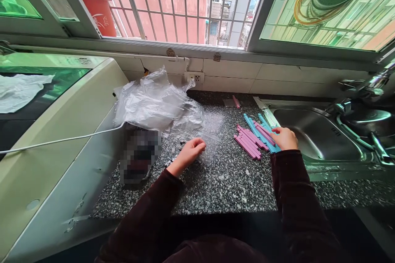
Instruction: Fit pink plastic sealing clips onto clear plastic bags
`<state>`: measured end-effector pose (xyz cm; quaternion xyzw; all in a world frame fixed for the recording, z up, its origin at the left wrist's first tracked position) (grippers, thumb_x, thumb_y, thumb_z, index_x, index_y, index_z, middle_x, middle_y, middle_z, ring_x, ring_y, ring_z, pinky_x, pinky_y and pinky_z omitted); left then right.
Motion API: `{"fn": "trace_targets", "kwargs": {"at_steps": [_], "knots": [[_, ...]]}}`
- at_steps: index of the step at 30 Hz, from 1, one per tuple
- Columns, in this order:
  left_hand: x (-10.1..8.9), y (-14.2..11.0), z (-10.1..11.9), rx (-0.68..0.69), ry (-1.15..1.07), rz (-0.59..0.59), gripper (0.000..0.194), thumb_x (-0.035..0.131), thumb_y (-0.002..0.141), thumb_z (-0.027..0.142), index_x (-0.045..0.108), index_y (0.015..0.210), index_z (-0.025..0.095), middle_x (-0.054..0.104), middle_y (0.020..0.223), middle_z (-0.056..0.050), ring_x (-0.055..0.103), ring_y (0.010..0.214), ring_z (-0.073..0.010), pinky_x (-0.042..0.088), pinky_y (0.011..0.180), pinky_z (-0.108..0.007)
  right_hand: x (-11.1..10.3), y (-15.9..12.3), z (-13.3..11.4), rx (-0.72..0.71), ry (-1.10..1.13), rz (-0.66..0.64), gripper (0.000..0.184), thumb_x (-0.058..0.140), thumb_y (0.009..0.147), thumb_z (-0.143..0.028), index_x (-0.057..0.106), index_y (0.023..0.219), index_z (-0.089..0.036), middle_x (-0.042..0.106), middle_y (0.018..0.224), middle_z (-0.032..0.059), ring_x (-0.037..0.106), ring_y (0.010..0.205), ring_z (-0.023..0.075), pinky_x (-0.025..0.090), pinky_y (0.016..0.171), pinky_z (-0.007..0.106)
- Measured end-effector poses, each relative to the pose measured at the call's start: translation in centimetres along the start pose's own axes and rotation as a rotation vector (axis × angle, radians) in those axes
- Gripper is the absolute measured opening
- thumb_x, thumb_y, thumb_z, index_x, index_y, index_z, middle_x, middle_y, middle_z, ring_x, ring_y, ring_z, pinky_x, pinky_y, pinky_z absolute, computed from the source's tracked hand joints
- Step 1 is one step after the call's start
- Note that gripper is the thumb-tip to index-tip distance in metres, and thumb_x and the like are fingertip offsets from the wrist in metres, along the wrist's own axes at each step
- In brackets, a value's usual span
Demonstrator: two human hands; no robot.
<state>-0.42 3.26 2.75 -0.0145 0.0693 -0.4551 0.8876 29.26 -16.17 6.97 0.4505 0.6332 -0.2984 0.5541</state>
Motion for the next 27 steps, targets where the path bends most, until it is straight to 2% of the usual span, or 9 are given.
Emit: {"fn": "trace_targets", "kwargs": {"at_steps": [4, 10, 13, 15, 18, 21, 27], "knots": [[0.0, -0.1, 0.1, -0.015, -0.044, 0.003, 0.023, 0.053, 0.067, 0.038, 0.049, 0.064, 0.016, 0.045, 0.053, 0.005, 0.037, 0.048, -0.0073, 0.028, 0.048, -0.021, 0.8, 0.0, -0.4, 0.002, -0.047, -0.070, 0.032, 0.058, 0.070, -0.031, 0.070, 0.096, -0.018, 0.067, 0.096, 0.0128, 0.058, 0.090, 0.0289, 0.042, 0.068, 0.034], [-0.2, -0.2, 0.3, -0.036, -0.011, 0.012, 0.026, 0.055, 0.065, 0.038, 0.058, 0.068, 0.013, 0.042, 0.049, 0.005, 0.034, 0.047, -0.0068, 0.025, 0.047, -0.021, 1.1, 0.3, -0.4, 0.000, -0.092, -0.087, 0.030, 0.058, 0.071, -0.032, 0.070, 0.093, -0.017, 0.067, 0.096, 0.0131, 0.058, 0.092, 0.0294, 0.043, 0.068, 0.034], [-0.3, -0.1, 0.2, -0.038, -0.009, 0.025, 0.029, 0.056, 0.065, 0.038, 0.062, 0.073, 0.011, 0.040, 0.048, 0.006, 0.033, 0.046, -0.0066, 0.024, 0.046, -0.021, 1.3, 0.5, -0.3, -0.029, -0.101, -0.040, 0.028, 0.055, 0.071, -0.031, 0.071, 0.089, -0.016, 0.067, 0.088, 0.0143, 0.058, 0.086, 0.0289, 0.042, 0.066, 0.034], [-0.3, -0.1, 0.1, -0.035, -0.029, 0.027, 0.030, 0.056, 0.065, 0.038, 0.064, 0.077, 0.011, 0.039, 0.047, 0.006, 0.031, 0.045, -0.0063, 0.022, 0.045, -0.021, 1.3, 0.5, -0.3, -0.072, -0.093, 0.052, 0.028, 0.054, 0.071, -0.031, 0.071, 0.085, -0.015, 0.067, 0.084, 0.0147, 0.058, 0.081, 0.0280, 0.041, 0.064, 0.034], [-0.1, 0.0, -0.2, -0.067, -0.086, 0.019, 0.031, 0.058, 0.065, 0.037, 0.064, 0.079, 0.010, 0.036, 0.045, 0.007, 0.028, 0.043, -0.0055, 0.019, 0.044, -0.021, 1.1, 0.1, -1.0, -0.198, -0.018, 0.243, 0.025, 0.052, 0.070, -0.031, 0.070, 0.078, -0.015, 0.065, 0.080, 0.0135, 0.055, 0.075, 0.0256, 0.040, 0.063, 0.034], [0.1, 0.1, -0.3, -0.101, -0.126, 0.008, 0.028, 0.058, 0.065, 0.035, 0.063, 0.077, 0.010, 0.035, 0.043, 0.007, 0.028, 0.042, -0.0053, 0.018, 0.044, -0.021, 1.0, -1.2, -3.1, -0.382, 0.090, 0.388, 0.022, 0.051, 0.072, -0.031, 0.068, 0.072, -0.016, 0.064, 0.076, 0.0113, 0.052, 0.071, 0.0238, 0.041, 0.064, 0.035], [0.3, 0.2, -0.1, -0.122, -0.145, 0.032, 0.020, 0.056, 0.065, 0.028, 0.062, 0.072, 0.010, 0.038, 0.044, 0.007, 0.029, 0.043, -0.0057, 0.019, 0.045, -0.021, 1.1, -5.8, -9.3, -0.742, 0.257, 0.413, 0.014, 0.053, 0.076, -0.028, 0.062, 0.072, -0.018, 0.061, 0.074, 0.0070, 0.051, 0.074, 0.0217, 0.042, 0.068, 0.034]]}}
Point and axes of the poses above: each hand's wrist, its own y-axis towards the middle knuckle, its own x-axis out of the palm, z = x × y, the point moved 3 cm from there along y, towards the middle knuckle
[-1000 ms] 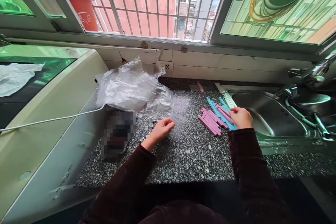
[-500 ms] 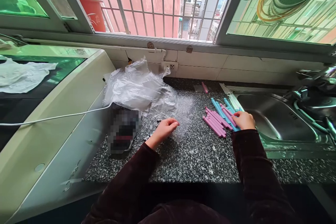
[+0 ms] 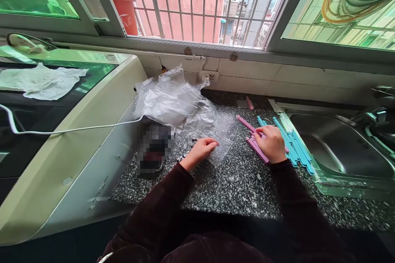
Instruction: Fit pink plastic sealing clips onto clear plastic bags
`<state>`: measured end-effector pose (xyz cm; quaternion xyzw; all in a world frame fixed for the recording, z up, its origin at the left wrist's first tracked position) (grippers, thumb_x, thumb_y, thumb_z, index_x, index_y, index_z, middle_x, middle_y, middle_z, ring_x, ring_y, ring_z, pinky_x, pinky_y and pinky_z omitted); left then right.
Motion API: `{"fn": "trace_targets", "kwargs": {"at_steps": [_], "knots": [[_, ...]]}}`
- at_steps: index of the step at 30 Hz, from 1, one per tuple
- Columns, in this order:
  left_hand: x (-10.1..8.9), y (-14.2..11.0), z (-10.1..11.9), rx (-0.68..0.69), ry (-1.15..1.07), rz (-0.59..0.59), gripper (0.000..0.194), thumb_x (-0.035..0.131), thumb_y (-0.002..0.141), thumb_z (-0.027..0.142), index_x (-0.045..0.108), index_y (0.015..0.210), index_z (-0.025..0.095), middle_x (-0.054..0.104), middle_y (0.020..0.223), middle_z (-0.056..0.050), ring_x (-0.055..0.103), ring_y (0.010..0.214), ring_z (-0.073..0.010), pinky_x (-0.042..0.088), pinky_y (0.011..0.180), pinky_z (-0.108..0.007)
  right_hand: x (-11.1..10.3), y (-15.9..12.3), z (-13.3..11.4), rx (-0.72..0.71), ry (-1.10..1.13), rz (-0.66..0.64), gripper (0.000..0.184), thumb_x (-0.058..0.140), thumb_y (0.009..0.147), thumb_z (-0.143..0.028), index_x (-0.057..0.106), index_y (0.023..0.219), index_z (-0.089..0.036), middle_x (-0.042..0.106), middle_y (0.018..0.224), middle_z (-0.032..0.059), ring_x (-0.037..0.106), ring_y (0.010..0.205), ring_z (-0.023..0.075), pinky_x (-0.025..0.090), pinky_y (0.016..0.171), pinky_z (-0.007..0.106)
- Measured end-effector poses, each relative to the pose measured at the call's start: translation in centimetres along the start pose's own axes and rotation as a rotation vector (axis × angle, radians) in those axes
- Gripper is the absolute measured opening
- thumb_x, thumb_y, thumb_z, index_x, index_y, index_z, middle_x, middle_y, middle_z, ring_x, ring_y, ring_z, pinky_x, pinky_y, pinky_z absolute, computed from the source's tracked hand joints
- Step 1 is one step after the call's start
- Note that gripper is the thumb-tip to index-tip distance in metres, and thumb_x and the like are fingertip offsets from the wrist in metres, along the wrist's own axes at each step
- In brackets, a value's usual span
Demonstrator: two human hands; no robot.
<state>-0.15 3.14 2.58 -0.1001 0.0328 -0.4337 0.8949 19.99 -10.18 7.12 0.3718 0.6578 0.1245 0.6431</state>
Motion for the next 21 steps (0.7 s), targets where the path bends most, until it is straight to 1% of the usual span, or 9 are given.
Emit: {"fn": "trace_targets", "kwargs": {"at_steps": [4, 6, 9, 13, 15, 18, 19, 21], "knots": [[-0.2, -0.1, 0.2, 0.005, -0.002, 0.056, 0.017, 0.054, 0.065, 0.024, 0.063, 0.072, 0.010, 0.037, 0.045, 0.007, 0.030, 0.044, -0.0060, 0.020, 0.047, -0.021, 0.0, -0.4, -4.0, -0.108, 0.165, -0.005, 0.010, 0.054, 0.079, -0.026, 0.060, 0.078, -0.018, 0.059, 0.077, 0.0060, 0.053, 0.077, 0.0199, 0.043, 0.069, 0.033], [-0.3, -0.1, 0.3, 0.014, -0.006, 0.072, 0.019, 0.053, 0.065, 0.022, 0.064, 0.075, 0.010, 0.038, 0.045, 0.007, 0.030, 0.045, -0.0062, 0.020, 0.047, -0.021, 0.1, -0.8, -5.4, -0.149, 0.226, -0.019, 0.008, 0.054, 0.080, -0.024, 0.060, 0.078, -0.018, 0.059, 0.076, 0.0053, 0.053, 0.076, 0.0189, 0.043, 0.070, 0.032], [-0.2, -0.2, 0.4, 0.040, -0.009, 0.072, 0.023, 0.052, 0.065, 0.022, 0.065, 0.080, 0.009, 0.038, 0.046, 0.007, 0.029, 0.045, -0.0064, 0.020, 0.048, -0.021, 0.3, -1.5, -6.9, -0.179, 0.283, -0.056, 0.008, 0.054, 0.081, -0.024, 0.059, 0.080, -0.018, 0.060, 0.077, 0.0051, 0.054, 0.075, 0.0179, 0.043, 0.068, 0.030], [0.2, -0.2, 0.5, 0.118, -0.018, 0.064, 0.021, 0.053, 0.065, 0.024, 0.065, 0.076, 0.011, 0.043, 0.050, 0.006, 0.033, 0.050, -0.0074, 0.026, 0.052, -0.022, 0.9, -2.2, -7.8, -0.202, 0.287, -0.099, 0.008, 0.054, 0.082, -0.024, 0.059, 0.080, -0.018, 0.061, 0.075, 0.0043, 0.053, 0.074, 0.0176, 0.042, 0.068, 0.030], [0.4, -0.2, 0.5, 0.154, -0.036, 0.063, 0.019, 0.054, 0.063, 0.024, 0.063, 0.074, 0.012, 0.046, 0.053, 0.004, 0.036, 0.053, -0.0081, 0.029, 0.055, -0.022, 1.2, -2.3, -8.0, -0.218, 0.277, -0.101, 0.009, 0.053, 0.082, -0.024, 0.059, 0.080, -0.018, 0.061, 0.076, 0.0045, 0.052, 0.074, 0.0176, 0.042, 0.067, 0.029], [0.4, -0.2, 0.5, 0.182, -0.040, 0.063, 0.015, 0.056, 0.062, 0.026, 0.060, 0.069, 0.013, 0.047, 0.054, 0.004, 0.036, 0.054, -0.0082, 0.030, 0.056, -0.022, 1.2, -2.5, -8.0, -0.239, 0.267, -0.089, 0.010, 0.053, 0.083, -0.024, 0.060, 0.082, -0.017, 0.061, 0.077, 0.0051, 0.052, 0.074, 0.0177, 0.042, 0.067, 0.029], [0.4, -0.3, 0.5, 0.187, -0.035, 0.060, 0.016, 0.057, 0.062, 0.028, 0.058, 0.066, 0.013, 0.045, 0.054, 0.005, 0.036, 0.054, -0.0080, 0.029, 0.055, -0.022, 1.2, -2.5, -8.0, -0.245, 0.268, -0.090, 0.010, 0.053, 0.083, -0.024, 0.060, 0.082, -0.018, 0.061, 0.077, 0.0051, 0.052, 0.074, 0.0177, 0.042, 0.067, 0.029], [0.4, -0.3, 0.5, 0.190, -0.029, 0.034, 0.024, 0.059, 0.064, 0.037, 0.053, 0.061, 0.014, 0.042, 0.052, 0.005, 0.035, 0.052, -0.0077, 0.027, 0.053, -0.023, 1.2, -2.5, -8.0, -0.252, 0.274, -0.096, 0.009, 0.052, 0.083, -0.024, 0.060, 0.083, -0.018, 0.061, 0.077, 0.0051, 0.053, 0.075, 0.0180, 0.042, 0.067, 0.030]]}}
Point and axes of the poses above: each hand's wrist, its own y-axis towards the middle knuckle, its own x-axis out of the palm, z = x × y, the point moved 3 cm from there along y, towards the middle knuckle
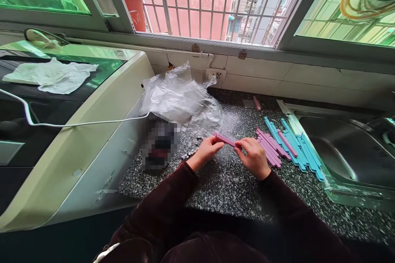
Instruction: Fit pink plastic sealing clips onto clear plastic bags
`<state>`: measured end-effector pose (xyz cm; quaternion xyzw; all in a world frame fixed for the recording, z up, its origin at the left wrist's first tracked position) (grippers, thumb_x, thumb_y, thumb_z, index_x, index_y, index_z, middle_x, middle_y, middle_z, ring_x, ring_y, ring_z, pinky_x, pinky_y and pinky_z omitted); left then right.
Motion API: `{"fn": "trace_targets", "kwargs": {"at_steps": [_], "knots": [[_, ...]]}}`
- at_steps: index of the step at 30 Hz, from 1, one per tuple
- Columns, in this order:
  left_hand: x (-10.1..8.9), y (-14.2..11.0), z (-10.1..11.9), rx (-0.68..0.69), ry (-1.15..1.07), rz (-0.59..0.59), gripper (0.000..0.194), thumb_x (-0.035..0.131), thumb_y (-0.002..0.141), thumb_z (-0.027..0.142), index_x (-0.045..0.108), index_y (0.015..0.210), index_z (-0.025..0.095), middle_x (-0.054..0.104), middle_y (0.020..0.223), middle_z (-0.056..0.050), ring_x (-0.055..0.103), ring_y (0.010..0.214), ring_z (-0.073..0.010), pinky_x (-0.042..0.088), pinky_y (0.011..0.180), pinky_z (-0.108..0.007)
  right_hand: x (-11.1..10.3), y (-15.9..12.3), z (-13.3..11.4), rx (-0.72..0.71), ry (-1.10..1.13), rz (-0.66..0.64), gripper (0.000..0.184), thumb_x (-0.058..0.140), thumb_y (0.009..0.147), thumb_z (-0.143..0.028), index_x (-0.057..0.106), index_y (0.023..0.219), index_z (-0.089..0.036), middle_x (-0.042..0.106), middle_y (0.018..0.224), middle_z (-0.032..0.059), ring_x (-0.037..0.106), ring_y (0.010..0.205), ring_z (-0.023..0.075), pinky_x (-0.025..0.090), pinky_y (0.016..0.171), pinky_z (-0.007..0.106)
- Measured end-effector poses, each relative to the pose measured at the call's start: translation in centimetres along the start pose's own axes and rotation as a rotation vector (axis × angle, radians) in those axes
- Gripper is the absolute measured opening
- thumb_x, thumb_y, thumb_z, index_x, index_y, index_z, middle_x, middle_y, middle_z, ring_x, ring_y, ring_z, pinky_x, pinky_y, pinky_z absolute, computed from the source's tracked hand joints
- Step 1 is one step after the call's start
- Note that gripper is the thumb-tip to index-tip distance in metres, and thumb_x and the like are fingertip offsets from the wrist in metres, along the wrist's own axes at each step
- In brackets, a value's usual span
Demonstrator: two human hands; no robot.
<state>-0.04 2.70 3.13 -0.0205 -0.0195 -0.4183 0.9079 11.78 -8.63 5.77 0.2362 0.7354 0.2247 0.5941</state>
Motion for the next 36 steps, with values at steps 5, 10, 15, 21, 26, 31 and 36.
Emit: {"fn": "trace_targets", "kwargs": {"at_steps": [5, 10, 15, 21, 26, 31, 36], "knots": [[0.1, 0.1, -0.4, -0.004, -0.013, -0.032, 0.048, 0.050, 0.066, 0.062, 0.044, 0.053, 0.016, 0.037, 0.049, 0.005, 0.030, 0.048, -0.0065, 0.023, 0.050, -0.025, 0.0, 0.0, -0.1, -0.017, 0.004, -0.008, 0.009, 0.052, 0.083, -0.023, 0.060, 0.086, -0.020, 0.062, 0.079, 0.0047, 0.053, 0.075, 0.0185, 0.043, 0.068, 0.031], [-0.1, 0.3, -0.7, -0.003, 0.015, 0.015, 0.052, 0.051, 0.063, 0.066, 0.047, 0.055, 0.015, 0.039, 0.049, 0.004, 0.032, 0.047, -0.0065, 0.023, 0.050, -0.025, -0.1, 0.0, -0.3, -0.036, 0.019, -0.016, 0.008, 0.053, 0.082, -0.023, 0.060, 0.084, -0.020, 0.062, 0.077, 0.0043, 0.053, 0.074, 0.0183, 0.043, 0.067, 0.031], [0.1, 0.1, -0.6, -0.005, 0.052, 0.001, 0.050, 0.051, 0.065, 0.063, 0.047, 0.054, 0.015, 0.038, 0.048, 0.005, 0.030, 0.047, -0.0065, 0.022, 0.050, -0.025, -0.4, 0.0, -0.6, -0.068, 0.024, 0.044, 0.015, 0.058, 0.080, -0.028, 0.060, 0.092, -0.018, 0.061, 0.084, 0.0066, 0.054, 0.079, 0.0193, 0.045, 0.070, 0.032], [0.5, 0.0, -0.7, -0.006, 0.034, -0.043, 0.050, 0.053, 0.063, 0.063, 0.047, 0.053, 0.015, 0.038, 0.049, 0.005, 0.029, 0.049, -0.0063, 0.022, 0.050, -0.025, -0.2, -0.1, -0.9, -0.084, 0.020, 0.035, 0.015, 0.059, 0.080, -0.029, 0.060, 0.091, -0.019, 0.062, 0.083, 0.0058, 0.053, 0.078, 0.0189, 0.044, 0.069, 0.031], [0.7, -0.2, -0.6, -0.003, -0.002, -0.079, 0.047, 0.054, 0.065, 0.059, 0.049, 0.054, 0.014, 0.036, 0.048, 0.005, 0.029, 0.049, -0.0062, 0.022, 0.050, -0.024, -0.1, -0.1, -0.9, -0.083, 0.034, 0.025, 0.007, 0.056, 0.081, -0.024, 0.060, 0.084, -0.020, 0.063, 0.076, 0.0036, 0.053, 0.073, 0.0174, 0.043, 0.067, 0.030], [0.5, -0.3, 0.0, -0.001, -0.036, -0.134, 0.033, 0.059, 0.066, 0.044, 0.060, 0.067, 0.011, 0.043, 0.053, 0.004, 0.034, 0.052, -0.0070, 0.026, 0.053, -0.023, -0.2, -0.2, -0.7, -0.050, 0.025, 0.048, 0.007, 0.055, 0.081, -0.023, 0.061, 0.083, -0.020, 0.064, 0.077, 0.0037, 0.053, 0.073, 0.0173, 0.042, 0.067, 0.030], [-0.1, -0.4, 0.8, 0.018, 0.005, -0.091, 0.018, 0.055, 0.065, 0.028, 0.061, 0.070, 0.012, 0.042, 0.054, 0.004, 0.033, 0.053, -0.0070, 0.025, 0.051, -0.022, -0.3, -0.4, -0.4, -0.041, 0.024, 0.066, 0.009, 0.055, 0.081, -0.023, 0.061, 0.086, -0.019, 0.065, 0.078, 0.0042, 0.053, 0.073, 0.0170, 0.042, 0.069, 0.031]]}}
Point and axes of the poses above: each hand's wrist, its own y-axis towards the middle knuckle, its own x-axis out of the palm, z = x × y, the point moved 3 cm from there along y, towards the middle knuckle
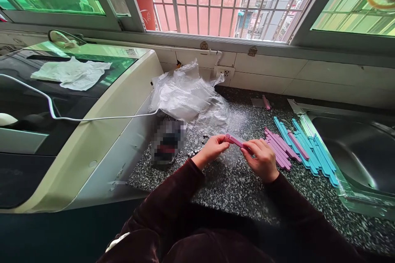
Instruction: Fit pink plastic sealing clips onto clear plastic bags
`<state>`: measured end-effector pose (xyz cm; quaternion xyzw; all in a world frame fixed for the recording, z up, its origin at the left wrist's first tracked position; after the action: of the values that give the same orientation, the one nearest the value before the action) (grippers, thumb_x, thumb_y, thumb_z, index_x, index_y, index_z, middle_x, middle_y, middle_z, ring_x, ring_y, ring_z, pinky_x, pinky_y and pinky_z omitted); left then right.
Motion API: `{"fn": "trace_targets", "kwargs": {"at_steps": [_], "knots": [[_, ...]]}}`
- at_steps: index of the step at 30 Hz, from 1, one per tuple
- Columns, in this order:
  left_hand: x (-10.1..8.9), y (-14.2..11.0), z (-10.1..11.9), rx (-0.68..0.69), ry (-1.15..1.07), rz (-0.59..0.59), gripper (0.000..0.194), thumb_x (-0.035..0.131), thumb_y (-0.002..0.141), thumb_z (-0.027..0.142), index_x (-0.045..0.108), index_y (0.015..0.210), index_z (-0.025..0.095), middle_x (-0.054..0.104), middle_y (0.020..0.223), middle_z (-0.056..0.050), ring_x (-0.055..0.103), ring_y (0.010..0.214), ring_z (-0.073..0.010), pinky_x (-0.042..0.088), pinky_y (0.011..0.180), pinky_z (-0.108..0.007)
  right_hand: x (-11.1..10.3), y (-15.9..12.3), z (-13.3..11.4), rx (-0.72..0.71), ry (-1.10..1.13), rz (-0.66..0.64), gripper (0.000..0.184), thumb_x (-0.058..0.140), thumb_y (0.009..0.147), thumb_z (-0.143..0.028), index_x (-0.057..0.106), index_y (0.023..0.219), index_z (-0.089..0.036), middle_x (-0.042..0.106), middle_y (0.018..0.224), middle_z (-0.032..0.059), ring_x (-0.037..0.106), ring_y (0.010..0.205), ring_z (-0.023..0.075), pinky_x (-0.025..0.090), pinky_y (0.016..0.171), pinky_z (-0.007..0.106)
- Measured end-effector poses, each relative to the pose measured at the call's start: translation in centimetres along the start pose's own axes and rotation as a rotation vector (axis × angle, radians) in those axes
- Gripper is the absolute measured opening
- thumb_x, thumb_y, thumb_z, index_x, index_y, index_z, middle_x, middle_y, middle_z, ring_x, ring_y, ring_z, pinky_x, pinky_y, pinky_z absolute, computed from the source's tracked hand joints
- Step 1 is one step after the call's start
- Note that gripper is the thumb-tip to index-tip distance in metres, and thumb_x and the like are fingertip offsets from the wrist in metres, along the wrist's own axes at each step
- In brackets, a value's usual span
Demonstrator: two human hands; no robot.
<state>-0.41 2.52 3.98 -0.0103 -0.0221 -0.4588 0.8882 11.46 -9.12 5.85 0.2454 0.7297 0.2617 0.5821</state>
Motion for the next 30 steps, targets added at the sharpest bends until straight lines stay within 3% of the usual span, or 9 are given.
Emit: {"fn": "trace_targets", "kwargs": {"at_steps": [4, 9, 12, 20, 30], "knots": [[-0.2, -0.2, 0.5, -0.007, 0.005, -0.005, 0.016, 0.052, 0.066, 0.029, 0.057, 0.065, 0.013, 0.040, 0.053, 0.004, 0.034, 0.052, -0.0077, 0.027, 0.051, -0.022, 0.1, -0.1, 0.2, -0.018, -0.004, -0.018, 0.011, 0.054, 0.082, -0.023, 0.062, 0.088, -0.018, 0.065, 0.078, 0.0050, 0.053, 0.073, 0.0174, 0.043, 0.068, 0.030], [-0.3, 0.1, -0.1, -0.002, -0.035, 0.017, 0.045, 0.044, 0.073, 0.058, 0.051, 0.059, 0.015, 0.046, 0.055, 0.001, 0.039, 0.051, -0.0087, 0.032, 0.052, -0.024, 0.4, -0.2, 0.2, -0.040, -0.019, -0.042, 0.011, 0.054, 0.083, -0.023, 0.063, 0.087, -0.020, 0.064, 0.077, 0.0040, 0.053, 0.072, 0.0169, 0.042, 0.067, 0.030], [-0.2, 0.4, -0.8, -0.011, -0.019, 0.037, 0.053, 0.040, 0.072, 0.066, 0.050, 0.059, 0.015, 0.047, 0.054, 0.000, 0.039, 0.050, -0.0091, 0.032, 0.052, -0.025, 0.4, -0.2, 0.0, -0.055, -0.022, -0.049, 0.010, 0.054, 0.082, -0.023, 0.062, 0.087, -0.020, 0.064, 0.077, 0.0037, 0.053, 0.071, 0.0167, 0.041, 0.067, 0.030], [0.2, 0.3, -0.8, 0.029, -0.039, 0.040, 0.052, 0.037, 0.077, 0.062, 0.046, 0.054, 0.017, 0.043, 0.050, 0.000, 0.036, 0.048, -0.0095, 0.030, 0.051, -0.026, 0.5, -0.2, 0.2, -0.019, 0.090, 0.005, 0.009, 0.051, 0.083, -0.020, 0.058, 0.088, -0.019, 0.061, 0.080, 0.0059, 0.056, 0.076, 0.0188, 0.046, 0.070, 0.033], [0.4, 0.1, -0.6, 0.057, -0.070, 0.098, 0.053, 0.039, 0.075, 0.065, 0.047, 0.056, 0.016, 0.043, 0.051, 0.001, 0.037, 0.049, -0.0092, 0.032, 0.054, -0.026, 1.0, -0.6, 0.1, -0.024, 0.155, 0.046, 0.014, 0.047, 0.084, -0.016, 0.053, 0.096, -0.019, 0.059, 0.079, 0.0059, 0.057, 0.072, 0.0177, 0.048, 0.064, 0.030]]}}
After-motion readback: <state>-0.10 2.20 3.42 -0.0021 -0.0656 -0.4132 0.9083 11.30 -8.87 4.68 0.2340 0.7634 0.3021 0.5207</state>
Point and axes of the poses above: each hand's wrist, its own y-axis towards the middle knuckle, its own x-axis out of the palm, z = x × y, the point moved 3 cm from there along y, towards the middle knuckle
